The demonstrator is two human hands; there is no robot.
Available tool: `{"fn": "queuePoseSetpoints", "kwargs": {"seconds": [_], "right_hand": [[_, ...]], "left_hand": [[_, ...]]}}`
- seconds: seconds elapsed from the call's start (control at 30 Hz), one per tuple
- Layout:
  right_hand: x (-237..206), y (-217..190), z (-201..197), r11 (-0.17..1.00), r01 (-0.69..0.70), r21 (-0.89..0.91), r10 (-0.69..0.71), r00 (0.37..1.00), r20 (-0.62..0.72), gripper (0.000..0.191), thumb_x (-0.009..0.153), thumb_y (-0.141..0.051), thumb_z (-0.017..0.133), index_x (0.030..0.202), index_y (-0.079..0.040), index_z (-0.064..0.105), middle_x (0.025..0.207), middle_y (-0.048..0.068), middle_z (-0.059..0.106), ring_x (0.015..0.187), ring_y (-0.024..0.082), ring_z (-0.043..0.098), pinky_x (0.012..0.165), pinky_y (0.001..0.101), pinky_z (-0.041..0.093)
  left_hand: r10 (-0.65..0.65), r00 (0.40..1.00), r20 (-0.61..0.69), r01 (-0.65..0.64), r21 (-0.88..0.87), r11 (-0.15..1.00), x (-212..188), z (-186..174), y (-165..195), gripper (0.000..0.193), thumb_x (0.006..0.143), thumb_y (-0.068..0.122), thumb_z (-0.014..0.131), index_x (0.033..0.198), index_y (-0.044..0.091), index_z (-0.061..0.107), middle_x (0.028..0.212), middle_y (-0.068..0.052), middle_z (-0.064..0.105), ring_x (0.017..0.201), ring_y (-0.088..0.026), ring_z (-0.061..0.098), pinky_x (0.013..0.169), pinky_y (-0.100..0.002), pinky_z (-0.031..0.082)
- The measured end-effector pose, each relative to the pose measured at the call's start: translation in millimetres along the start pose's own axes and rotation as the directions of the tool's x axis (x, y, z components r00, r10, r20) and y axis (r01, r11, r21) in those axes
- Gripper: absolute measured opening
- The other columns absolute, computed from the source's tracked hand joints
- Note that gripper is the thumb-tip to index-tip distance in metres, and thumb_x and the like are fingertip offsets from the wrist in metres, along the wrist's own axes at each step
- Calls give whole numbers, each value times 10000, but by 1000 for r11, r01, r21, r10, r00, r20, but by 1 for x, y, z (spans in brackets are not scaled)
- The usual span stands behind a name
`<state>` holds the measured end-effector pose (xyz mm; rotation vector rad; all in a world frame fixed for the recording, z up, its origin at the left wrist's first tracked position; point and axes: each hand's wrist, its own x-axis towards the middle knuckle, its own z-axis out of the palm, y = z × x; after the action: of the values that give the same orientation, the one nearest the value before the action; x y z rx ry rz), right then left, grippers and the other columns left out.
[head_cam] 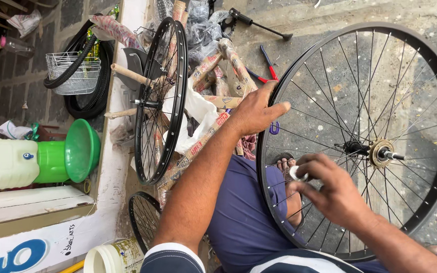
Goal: The person manipulates bicycle wheels by hand, checking and adjusting spokes, rims, and hubs while sitting near multiple wheel assemblies.
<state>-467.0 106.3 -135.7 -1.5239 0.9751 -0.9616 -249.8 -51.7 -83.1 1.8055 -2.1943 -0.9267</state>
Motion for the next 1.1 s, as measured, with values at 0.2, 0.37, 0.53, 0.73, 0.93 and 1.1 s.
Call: {"fn": "queuePoseSetpoints", "kwargs": {"seconds": [0.2,0.37,0.53,0.73,0.93,1.1], "right_hand": [[5,-12,4,948,187,-257,-159,979,128,309,796,-250,806,1036,-86,702,1186,153,646,958,322,730,750,382,620],[-2,-17,8,924,267,-273,-236,961,141,297,804,-212,800,1059,-94,705,1223,149,645,969,310,735,753,375,638],[-9,-21,10,870,360,-338,-333,933,139,291,794,-202,803,1056,-111,715,1241,115,664,998,305,742,760,387,626],[-17,-24,13,891,325,-317,-296,945,137,271,823,-165,779,1084,-112,726,1249,122,667,1032,286,739,774,359,638],[-20,-23,9,882,302,-362,-270,953,137,266,814,-235,794,1050,-129,732,1221,83,680,989,281,739,770,391,621],[-14,-21,12,852,380,-361,-333,924,186,256,824,-284,763,1034,-138,741,1177,81,716,999,298,731,803,430,588]], "left_hand": [[-38,997,-70,42,47,998,6,-4,6,947,922,758,471,1421,-44,521,1295,-323,644,1256,-442,614,1047,-478,473],[-94,995,-26,96,67,993,2,-11,16,979,889,806,414,1376,-28,571,1240,-310,682,1221,-436,647,1031,-485,496],[-113,994,0,113,59,992,-6,-12,23,1008,862,836,392,1372,-12,590,1246,-293,688,1223,-420,656,1033,-489,498],[-131,991,6,131,52,990,-9,-9,25,1062,844,862,376,1425,-12,532,1324,-298,638,1274,-414,619,1055,-489,482],[-100,995,6,99,46,994,-13,-10,27,1059,843,861,376,1415,-11,556,1342,-297,637,1291,-412,606,1082,-477,462],[-100,995,-4,101,30,994,-15,-11,31,1066,849,862,378,1427,-21,531,1337,-301,629,1287,-412,601,1074,-477,456]]}}
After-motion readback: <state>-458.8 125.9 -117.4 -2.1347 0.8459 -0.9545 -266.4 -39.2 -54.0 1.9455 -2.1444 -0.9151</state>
